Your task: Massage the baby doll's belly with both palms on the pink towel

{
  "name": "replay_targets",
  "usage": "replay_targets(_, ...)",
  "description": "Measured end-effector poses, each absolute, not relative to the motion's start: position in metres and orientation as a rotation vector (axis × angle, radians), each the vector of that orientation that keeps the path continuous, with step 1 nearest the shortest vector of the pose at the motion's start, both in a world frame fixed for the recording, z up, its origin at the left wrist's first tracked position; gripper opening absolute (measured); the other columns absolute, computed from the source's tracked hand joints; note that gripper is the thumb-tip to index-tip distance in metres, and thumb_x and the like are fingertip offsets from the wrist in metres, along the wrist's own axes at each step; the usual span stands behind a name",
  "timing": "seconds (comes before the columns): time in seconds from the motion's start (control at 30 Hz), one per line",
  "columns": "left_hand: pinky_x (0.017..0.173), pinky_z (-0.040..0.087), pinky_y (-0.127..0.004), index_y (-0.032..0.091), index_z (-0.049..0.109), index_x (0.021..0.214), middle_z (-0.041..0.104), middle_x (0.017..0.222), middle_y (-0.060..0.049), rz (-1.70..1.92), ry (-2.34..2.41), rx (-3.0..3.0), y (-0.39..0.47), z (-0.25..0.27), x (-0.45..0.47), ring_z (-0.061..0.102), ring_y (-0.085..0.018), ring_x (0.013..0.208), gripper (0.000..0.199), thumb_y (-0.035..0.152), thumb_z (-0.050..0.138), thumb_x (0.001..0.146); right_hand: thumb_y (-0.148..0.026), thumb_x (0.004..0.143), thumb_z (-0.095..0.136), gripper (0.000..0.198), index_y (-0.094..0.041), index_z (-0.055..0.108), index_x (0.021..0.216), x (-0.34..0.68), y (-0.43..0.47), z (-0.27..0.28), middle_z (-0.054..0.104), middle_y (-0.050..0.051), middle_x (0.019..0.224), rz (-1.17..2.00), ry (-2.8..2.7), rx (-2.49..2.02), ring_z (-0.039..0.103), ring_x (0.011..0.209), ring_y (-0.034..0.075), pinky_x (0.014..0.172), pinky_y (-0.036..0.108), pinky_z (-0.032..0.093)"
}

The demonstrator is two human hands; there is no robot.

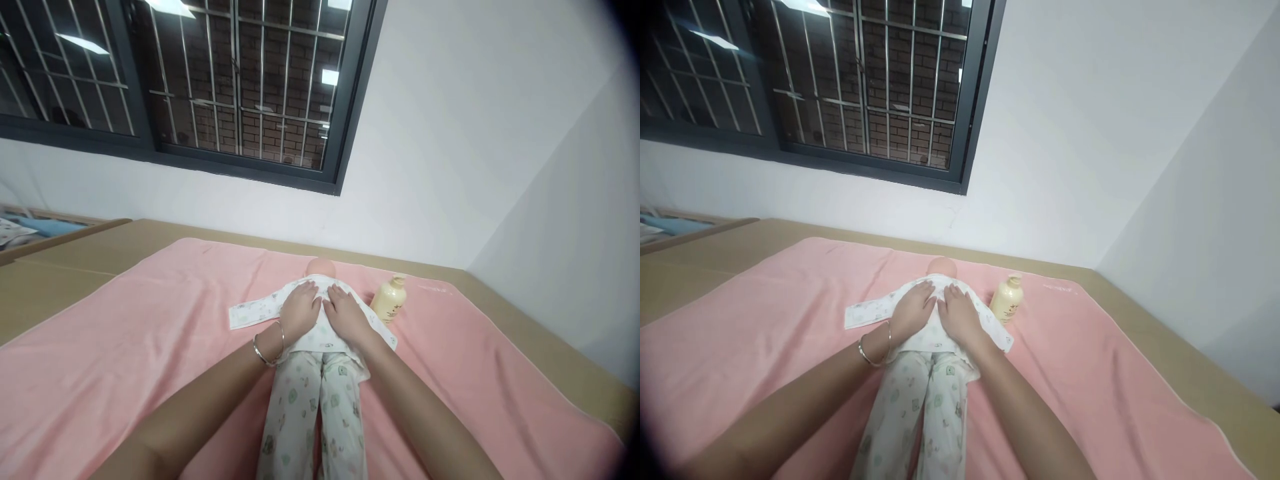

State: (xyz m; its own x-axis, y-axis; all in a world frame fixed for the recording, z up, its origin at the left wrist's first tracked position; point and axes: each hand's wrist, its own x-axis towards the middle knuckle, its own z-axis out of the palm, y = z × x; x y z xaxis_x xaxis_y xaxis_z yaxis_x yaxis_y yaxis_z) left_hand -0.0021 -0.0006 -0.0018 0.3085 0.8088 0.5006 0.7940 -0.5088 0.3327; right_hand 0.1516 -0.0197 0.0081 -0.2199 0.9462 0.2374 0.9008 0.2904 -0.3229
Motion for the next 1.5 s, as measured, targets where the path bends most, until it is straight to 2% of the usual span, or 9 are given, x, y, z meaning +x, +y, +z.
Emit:
replay_targets(0.13,0.116,0.029,-0.046,0.002,0.043,0.14,0.038,0.15,-0.023,0.784,1.68,2.484,0.012,-0.01,-0.009,0.033,-0.032,0.142,0.058,0.041,0.042,0.096,-0.049,0.101,0.026,0.064,-0.008,0.032,0.15,0.163,-0.001,-0.002,0.028,0.016,0.156,0.23,-2.113,-1.745,0.021,0.147,0.027,0.118,0.049,0.017)
replay_targets(0.27,0.113,0.031,-0.05,0.007,0.043,0.141,0.042,0.148,-0.023,0.707,1.742,2.574,-0.009,-0.008,0.001,0.036,-0.033,0.141,0.05,0.027,0.039,0.095,-0.032,0.099,0.031,0.058,-0.002,0.032,0.149,0.142,-0.024,0.0,0.032,0.022,0.153,0.007,-2.178,-1.821,0.028,0.143,0.032,0.116,0.049,0.021)
replay_targets(0.43,0.113,0.031,-0.051,0.006,0.049,0.136,0.048,0.144,-0.023,0.616,1.642,2.712,-0.031,-0.003,0.009,0.04,-0.035,0.137,0.05,0.015,0.044,0.088,-0.021,0.089,0.045,0.062,-0.005,0.036,0.148,0.129,-0.046,0.007,0.033,0.019,0.153,-0.059,-2.36,-1.712,0.028,0.143,0.032,0.117,0.047,0.019)
replay_targets(0.53,0.116,0.029,-0.05,0.009,0.049,0.137,0.046,0.147,-0.019,0.719,1.561,2.659,-0.014,-0.004,-0.001,0.039,-0.031,0.14,0.046,0.018,0.037,0.093,-0.029,0.098,0.031,0.054,-0.008,0.038,0.148,0.143,-0.028,0.006,0.033,0.015,0.154,0.065,-2.273,-1.661,0.027,0.144,0.027,0.118,0.045,0.019)
replay_targets(0.73,0.12,0.023,-0.043,0.011,0.038,0.146,0.029,0.157,-0.015,0.762,1.494,2.426,0.023,-0.013,-0.021,0.024,-0.026,0.147,0.06,0.046,0.036,0.097,-0.054,0.099,0.027,0.069,-0.007,0.029,0.151,0.163,0.005,-0.008,0.026,0.016,0.157,0.195,-2.126,-1.687,0.019,0.148,0.024,0.12,0.043,0.012)
replay_targets(0.9,0.12,0.022,-0.045,0.01,0.045,0.141,0.04,0.152,-0.015,0.682,1.508,2.503,0.002,-0.001,-0.01,0.029,-0.026,0.145,0.05,0.025,0.038,0.094,-0.044,0.099,0.028,0.064,-0.002,0.034,0.148,0.15,-0.014,-0.002,0.035,0.019,0.152,0.092,-2.183,-1.748,0.027,0.145,0.027,0.118,0.043,0.014)
replay_targets(1.0,0.116,0.031,-0.043,0.014,0.056,0.133,0.051,0.143,-0.013,0.732,1.521,2.541,-0.011,0.009,-0.005,0.042,-0.026,0.138,0.046,0.019,0.042,0.089,-0.037,0.098,0.031,0.059,-0.001,0.039,0.144,0.143,-0.032,0.009,0.043,0.021,0.146,0.024,-2.228,-1.759,0.034,0.14,0.029,0.117,0.046,0.015)
replay_targets(1.2,0.115,0.035,-0.04,0.017,0.066,0.12,0.06,0.135,-0.008,1.021,1.387,2.435,-0.001,0.002,-0.007,0.049,-0.021,0.132,0.038,0.022,0.039,0.093,-0.02,0.095,0.032,0.041,-0.015,0.059,0.126,0.146,-0.034,0.018,0.059,0.013,0.133,0.04,-2.253,-1.553,0.047,0.131,0.022,0.117,0.043,0.016)
replay_targets(1.5,0.12,0.023,-0.047,0.013,0.047,0.14,0.04,0.152,-0.014,0.963,1.568,2.306,0.019,-0.025,-0.007,0.028,-0.028,0.146,0.051,0.035,0.047,0.094,-0.041,0.101,0.03,0.056,-0.011,0.038,0.148,0.157,0.003,-0.019,0.027,0.014,0.157,0.178,-2.064,-1.592,0.02,0.147,0.026,0.119,0.045,0.013)
